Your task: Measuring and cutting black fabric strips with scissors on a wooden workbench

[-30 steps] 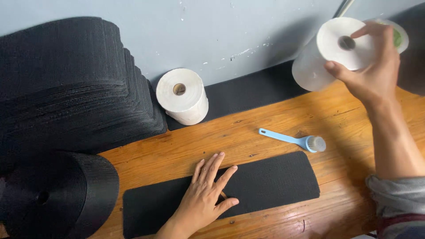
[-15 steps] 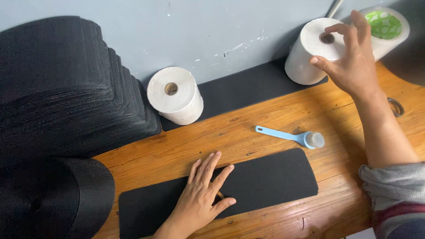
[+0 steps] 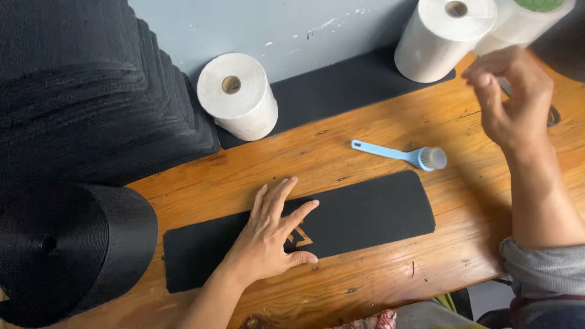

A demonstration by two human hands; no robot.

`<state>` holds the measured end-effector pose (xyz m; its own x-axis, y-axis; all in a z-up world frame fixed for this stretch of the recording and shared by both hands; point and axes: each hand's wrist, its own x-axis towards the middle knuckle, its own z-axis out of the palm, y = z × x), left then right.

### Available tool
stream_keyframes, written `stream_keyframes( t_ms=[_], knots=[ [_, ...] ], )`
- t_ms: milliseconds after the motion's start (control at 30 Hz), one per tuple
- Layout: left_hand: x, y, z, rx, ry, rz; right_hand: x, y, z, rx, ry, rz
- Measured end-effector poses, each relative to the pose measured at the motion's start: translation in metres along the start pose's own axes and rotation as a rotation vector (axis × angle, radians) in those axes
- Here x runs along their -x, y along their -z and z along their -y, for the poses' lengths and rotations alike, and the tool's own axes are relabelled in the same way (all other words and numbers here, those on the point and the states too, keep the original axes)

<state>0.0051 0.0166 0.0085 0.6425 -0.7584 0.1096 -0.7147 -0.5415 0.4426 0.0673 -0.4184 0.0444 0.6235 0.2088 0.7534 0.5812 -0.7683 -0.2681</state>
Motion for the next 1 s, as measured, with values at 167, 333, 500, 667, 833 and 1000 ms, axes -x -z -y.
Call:
stream_keyframes(
  t_ms=[167, 333, 500, 667, 833, 1000],
  knots=[
    [0.001, 0.001, -0.002, 0.025, -0.036, 0.023, -0.003, -0.018, 0.046, -0.092, -0.1, 0.575],
    [0.0, -0.003, -0.005, 0.004, -0.051, -0.031, 0.03, -0.059, 0.037, 0.076, 0.018, 0.732],
    [0.002, -0.008, -0.004, -0.018, -0.068, -0.076, 0.031, -0.051, 0.025, 0.237, -0.033, 0.721],
    [0.005, -0.005, 0.0, -0.102, -0.017, -0.023, 0.031, -0.023, -0.001, 0.503, -0.467, 0.845],
    [0.004, -0.01, 0.003, -0.081, 0.024, -0.005, 0.04, -0.026, -0.007, 0.518, -0.4, 0.811],
    [0.004, -0.01, 0.001, -0.052, 0.02, 0.003, 0.046, -0.026, -0.013, 0.56, -0.375, 0.796]
  ],
)
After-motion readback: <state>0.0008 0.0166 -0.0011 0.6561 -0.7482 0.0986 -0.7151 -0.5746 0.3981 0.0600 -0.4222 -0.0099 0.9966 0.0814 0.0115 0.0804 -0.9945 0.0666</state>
